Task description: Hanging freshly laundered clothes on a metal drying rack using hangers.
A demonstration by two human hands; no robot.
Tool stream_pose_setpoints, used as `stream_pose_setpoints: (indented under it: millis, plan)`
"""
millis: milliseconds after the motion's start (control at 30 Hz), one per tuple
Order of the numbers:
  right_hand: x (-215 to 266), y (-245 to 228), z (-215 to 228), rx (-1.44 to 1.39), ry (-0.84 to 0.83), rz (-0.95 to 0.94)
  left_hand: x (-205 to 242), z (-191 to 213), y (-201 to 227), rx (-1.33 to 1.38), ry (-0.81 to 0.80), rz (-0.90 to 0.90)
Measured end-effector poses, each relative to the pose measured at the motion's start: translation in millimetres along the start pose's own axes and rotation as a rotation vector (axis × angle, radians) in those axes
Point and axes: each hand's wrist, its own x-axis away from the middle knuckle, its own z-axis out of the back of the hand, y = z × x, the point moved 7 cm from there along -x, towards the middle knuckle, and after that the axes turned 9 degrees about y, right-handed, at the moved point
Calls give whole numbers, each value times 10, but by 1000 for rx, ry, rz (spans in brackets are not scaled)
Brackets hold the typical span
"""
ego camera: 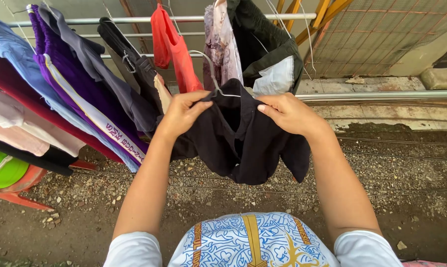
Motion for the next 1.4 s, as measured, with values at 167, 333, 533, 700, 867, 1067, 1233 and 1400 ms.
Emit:
stream_pose_setpoints:
  millis: [167, 333, 533, 700, 867, 1067, 1233, 1400]
  plan:
    - [-54, -146, -78, -68, 97, -31, 5, -72, 296, 20, -127, -76]
    - [14, 42, -30, -180, 194, -106, 77, 412, 154, -570, -37, -148]
    - [-29, -62, -381, -280, 39, -119, 192, 797, -297, -486, 56, 31]
    - [-106, -527, -758, -288, -261, -10, 318, 1144, -588, -596, 29, 332]
    - [-259, -549, -1002, -242, -172, -56, 361, 1064, -469, -263, -154, 143]
    - [-465, -669, -1104, -243, -107, -54, 201, 737, 95, -320, 16, -30]
    - [-796, -484, -1131, -354, -187, -56, 194, 784, -3, -309, 204, -139]
    - [-1503, 83, -1233, -358, 69, -286, 240, 911, 62, -174, 328, -136]
